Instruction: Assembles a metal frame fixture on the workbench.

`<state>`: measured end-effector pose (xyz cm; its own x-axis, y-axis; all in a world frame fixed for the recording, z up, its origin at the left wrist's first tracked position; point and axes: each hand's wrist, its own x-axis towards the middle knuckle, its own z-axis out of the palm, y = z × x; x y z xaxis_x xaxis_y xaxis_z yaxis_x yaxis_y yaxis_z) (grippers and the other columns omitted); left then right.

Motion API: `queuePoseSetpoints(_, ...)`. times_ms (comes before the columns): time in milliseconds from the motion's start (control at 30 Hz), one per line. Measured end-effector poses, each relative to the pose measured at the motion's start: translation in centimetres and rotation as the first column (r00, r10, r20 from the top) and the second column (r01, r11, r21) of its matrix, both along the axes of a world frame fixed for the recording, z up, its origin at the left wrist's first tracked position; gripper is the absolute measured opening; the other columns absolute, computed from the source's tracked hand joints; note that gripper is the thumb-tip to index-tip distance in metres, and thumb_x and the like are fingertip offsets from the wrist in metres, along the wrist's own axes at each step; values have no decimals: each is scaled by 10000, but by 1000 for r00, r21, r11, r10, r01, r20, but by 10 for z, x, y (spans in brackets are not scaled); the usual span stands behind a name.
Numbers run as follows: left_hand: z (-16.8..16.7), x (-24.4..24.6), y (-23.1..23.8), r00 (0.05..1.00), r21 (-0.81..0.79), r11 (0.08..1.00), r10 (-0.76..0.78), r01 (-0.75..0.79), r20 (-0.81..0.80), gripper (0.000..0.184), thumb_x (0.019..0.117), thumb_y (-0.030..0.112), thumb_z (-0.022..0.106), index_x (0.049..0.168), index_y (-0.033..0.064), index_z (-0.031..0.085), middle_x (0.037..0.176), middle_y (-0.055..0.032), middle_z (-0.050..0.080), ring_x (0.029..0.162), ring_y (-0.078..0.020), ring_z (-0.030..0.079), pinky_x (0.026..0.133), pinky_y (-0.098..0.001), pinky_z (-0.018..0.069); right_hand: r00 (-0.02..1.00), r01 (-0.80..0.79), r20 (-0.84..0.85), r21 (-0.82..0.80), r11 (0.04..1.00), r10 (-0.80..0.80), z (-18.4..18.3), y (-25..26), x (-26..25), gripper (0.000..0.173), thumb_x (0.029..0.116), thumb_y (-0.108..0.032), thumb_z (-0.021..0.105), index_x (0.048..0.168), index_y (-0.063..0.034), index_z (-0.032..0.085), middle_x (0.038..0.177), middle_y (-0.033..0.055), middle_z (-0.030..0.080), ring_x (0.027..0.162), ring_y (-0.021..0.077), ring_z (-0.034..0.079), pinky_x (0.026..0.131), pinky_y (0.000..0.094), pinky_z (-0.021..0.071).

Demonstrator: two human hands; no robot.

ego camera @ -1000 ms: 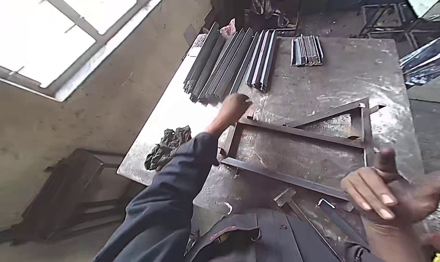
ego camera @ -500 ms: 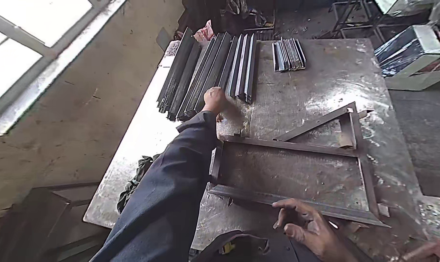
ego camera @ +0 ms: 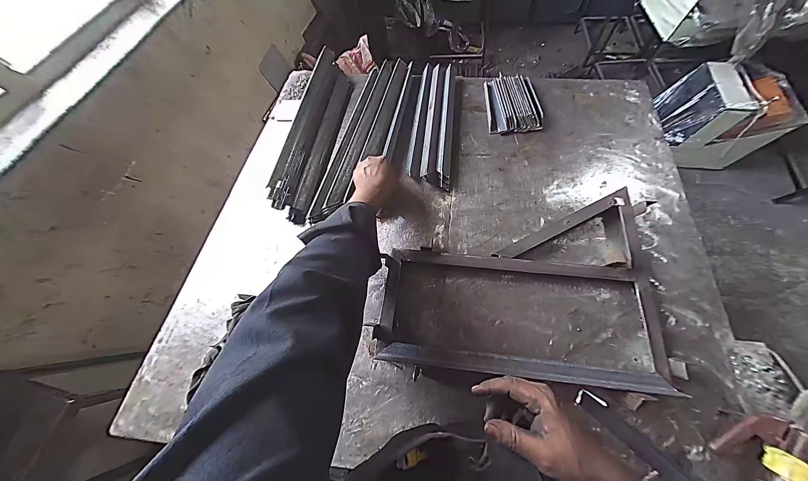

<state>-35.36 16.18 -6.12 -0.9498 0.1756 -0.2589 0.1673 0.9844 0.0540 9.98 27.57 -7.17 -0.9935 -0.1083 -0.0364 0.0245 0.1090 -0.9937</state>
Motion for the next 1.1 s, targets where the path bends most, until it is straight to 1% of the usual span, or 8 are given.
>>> queuePoseSetpoints(167,-28,3,4,977,-120,986,-139,120,-164,249,932,31,579,1086,-152,649,1290,-358,575,1209,-531,561,903,-689,475,1000,2,6,20,1000,-2,0,0,0,405,981,-347,696,1274,-67,688,1022,30,742,860,39,687,812,223,586)
queuePoseSetpoints(333,-20,-4,12,966,9,988,-151,156,-208,269,931,110,588,1070,-95,691,1352,-322,566,1277,-499,531,960,-669,463,1000,6,27,27,1000,-7,-2,-2,-3,405,980,-356,696,1271,-74,690,989,21,741,846,45,687,805,232,587)
queuePoseSetpoints(433,-11,-5,29,987,162,975,-139,151,-80,354,963,257,583,1040,-70,695,1259,-294,634,1201,-475,613,924,-671,515,999,18,34,22,1000,-19,-4,-3,-4,411,977,-369,698,1269,-80,693,985,15,744,841,43,690,803,238,593)
queuePoseSetpoints(767,2,-30,37,974,357,922,79,-152,210,467,857,201,784,1146,-130,629,1242,-324,632,1194,-459,622,987,-661,491,997,74,22,36,997,-74,-5,-3,1,397,979,-344,703,1271,-76,691,1032,37,739,840,53,694,763,229,601)
queuePoseSetpoints(833,-3,-41,30,942,492,818,164,-296,293,504,758,149,852,1156,-66,629,1074,-237,671,945,-350,673,831,-561,563,996,90,10,51,995,-91,-4,-3,4,389,979,-335,704,1267,-74,693,1036,41,739,844,55,694,771,232,601)
queuePoseSetpoints(900,-7,-50,18,906,676,612,190,-411,379,284,780,143,771,1020,60,644,780,-56,596,614,-155,546,571,-347,495,993,114,0,89,989,-115,-2,-2,7,380,977,-335,707,1259,-80,699,1035,39,741,844,54,696,780,234,604)
queuePoseSetpoints(967,2,-55,6,846,789,317,111,-527,521,217,823,118,711,1021,101,624,752,-3,558,605,-104,529,570,-285,481,993,119,-11,164,979,-119,1,1,11,366,979,-333,704,1253,-90,704,1027,36,742,846,58,695,782,235,600)
queuePoseSetpoints(1100,50,-37,-6,769,771,-69,-166,-633,617,227,913,70,597,1136,69,552,904,-82,649,724,-158,660,668,-303,593,990,133,16,261,956,-142,22,17,7,342,965,-296,724,1263,-128,715,1035,4,743,860,41,700,786,228,610)
